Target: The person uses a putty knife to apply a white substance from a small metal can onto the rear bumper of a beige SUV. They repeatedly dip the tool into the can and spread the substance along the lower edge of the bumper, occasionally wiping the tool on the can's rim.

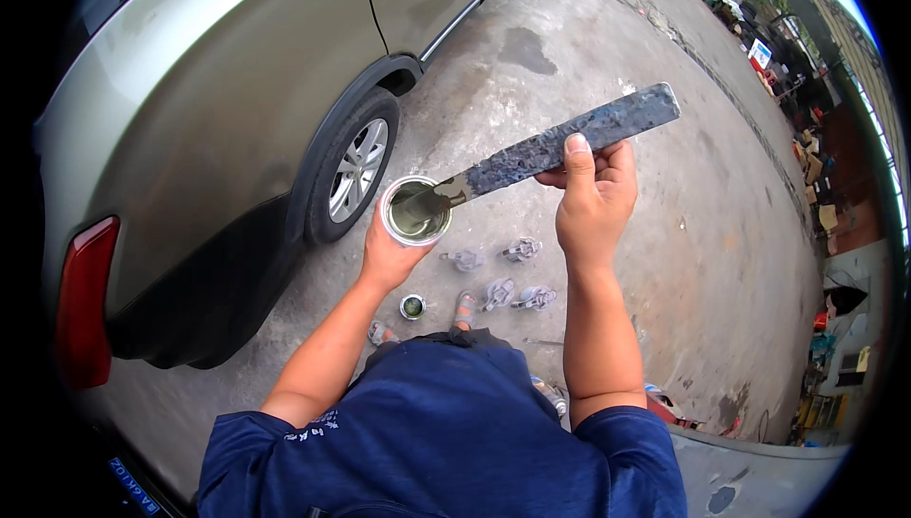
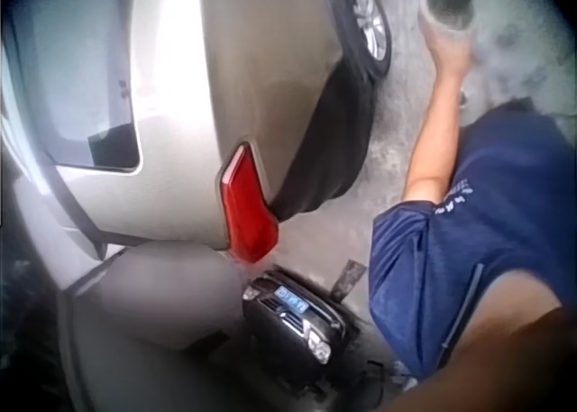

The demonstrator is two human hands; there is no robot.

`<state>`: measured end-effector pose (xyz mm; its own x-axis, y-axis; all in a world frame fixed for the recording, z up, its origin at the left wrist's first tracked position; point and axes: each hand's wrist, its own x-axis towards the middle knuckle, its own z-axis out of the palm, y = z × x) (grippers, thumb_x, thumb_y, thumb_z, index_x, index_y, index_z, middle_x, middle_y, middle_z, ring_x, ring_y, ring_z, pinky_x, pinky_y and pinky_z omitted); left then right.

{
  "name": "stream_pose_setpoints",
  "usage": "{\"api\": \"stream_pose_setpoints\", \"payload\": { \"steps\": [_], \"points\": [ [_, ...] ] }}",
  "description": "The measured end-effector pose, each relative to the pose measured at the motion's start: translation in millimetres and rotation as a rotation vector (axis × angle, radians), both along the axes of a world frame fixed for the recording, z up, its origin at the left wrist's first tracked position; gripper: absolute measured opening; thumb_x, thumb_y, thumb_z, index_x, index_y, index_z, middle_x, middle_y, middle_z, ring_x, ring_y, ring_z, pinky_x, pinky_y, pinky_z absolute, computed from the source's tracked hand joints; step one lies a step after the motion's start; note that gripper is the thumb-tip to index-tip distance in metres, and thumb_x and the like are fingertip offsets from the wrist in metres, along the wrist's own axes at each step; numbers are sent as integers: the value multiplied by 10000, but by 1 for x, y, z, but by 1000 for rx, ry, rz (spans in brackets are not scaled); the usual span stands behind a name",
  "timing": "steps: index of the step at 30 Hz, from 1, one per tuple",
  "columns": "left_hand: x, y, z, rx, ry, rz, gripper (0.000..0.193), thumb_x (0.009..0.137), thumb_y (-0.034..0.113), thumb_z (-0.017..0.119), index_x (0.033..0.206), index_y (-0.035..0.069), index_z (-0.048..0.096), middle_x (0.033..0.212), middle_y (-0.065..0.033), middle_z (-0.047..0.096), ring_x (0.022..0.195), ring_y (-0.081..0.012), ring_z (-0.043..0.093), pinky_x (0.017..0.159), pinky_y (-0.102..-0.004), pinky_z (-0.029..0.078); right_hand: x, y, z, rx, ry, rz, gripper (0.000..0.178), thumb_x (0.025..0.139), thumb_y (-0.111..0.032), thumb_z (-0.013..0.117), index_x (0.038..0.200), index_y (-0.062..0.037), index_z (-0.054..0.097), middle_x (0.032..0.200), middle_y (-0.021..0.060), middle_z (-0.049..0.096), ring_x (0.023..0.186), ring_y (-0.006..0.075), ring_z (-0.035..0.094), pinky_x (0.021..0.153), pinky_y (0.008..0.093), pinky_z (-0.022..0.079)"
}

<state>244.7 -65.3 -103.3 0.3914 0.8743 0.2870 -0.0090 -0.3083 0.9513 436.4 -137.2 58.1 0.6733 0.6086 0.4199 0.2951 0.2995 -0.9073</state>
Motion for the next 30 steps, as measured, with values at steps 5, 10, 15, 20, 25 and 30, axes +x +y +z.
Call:
{"api": "stream_pose_setpoints", "payload": {
  "steps": [5, 10, 15, 20, 25, 30],
  "points": [
    [-10, 5, 2, -14, -56, 24, 742, 679, 126, 834, 1315, 26, 465, 1245, -164, 583, 1167, -300, 571, 1004, -397, 439, 9, 8, 8, 65, 90, 12, 154, 970, -150, 587, 1009, -13, 527, 879, 80, 636, 711, 157, 672, 572, 278, 600],
    [-34, 9, 5, -29, -91, 56, 743, 687, 123, 832, 1322, 28, 457, 1252, -165, 577, 1185, -291, 566, 1014, -394, 436, 10, 18, 3, 113, 197, 88, 108, 979, -144, 560, 1035, -55, 536, 892, 52, 651, 717, 150, 668, 586, 299, 603],
    [-63, 7, 22, -23, -85, 108, 753, 695, 133, 844, 1331, 25, 456, 1271, -142, 573, 1187, -249, 564, 1017, -374, 434, 0, 22, 3, 196, 311, 245, 82, 999, -126, 515, 1042, -61, 541, 900, 61, 668, 763, 157, 676, 630, 314, 599],
    [-100, -4, 53, 22, -82, 177, 756, 696, 128, 850, 1335, 24, 460, 1265, -136, 582, 1175, -238, 573, 1006, -367, 442, -25, 27, 13, 240, 441, 316, 79, 999, -119, 508, 1032, -65, 555, 897, 66, 680, 770, 164, 681, 642, 310, 596],
    [-135, -5, 73, 71, -69, 267, 762, 692, 135, 852, 1334, 18, 459, 1263, -143, 585, 1177, -241, 575, 1010, -368, 441, -45, 55, 4, 232, 539, 404, 77, 995, -121, 516, 1007, -66, 569, 885, 66, 680, 770, 167, 681, 657, 313, 598],
    [-158, 12, 66, 102, -64, 364, 789, 685, 168, 857, 1341, 14, 446, 1268, -143, 582, 1176, -239, 577, 1017, -372, 438, -68, 103, -4, 218, 547, 528, 80, 999, -129, 516, 1010, -59, 554, 890, 72, 674, 769, 171, 681, 668, 317, 604]
  ]
}}
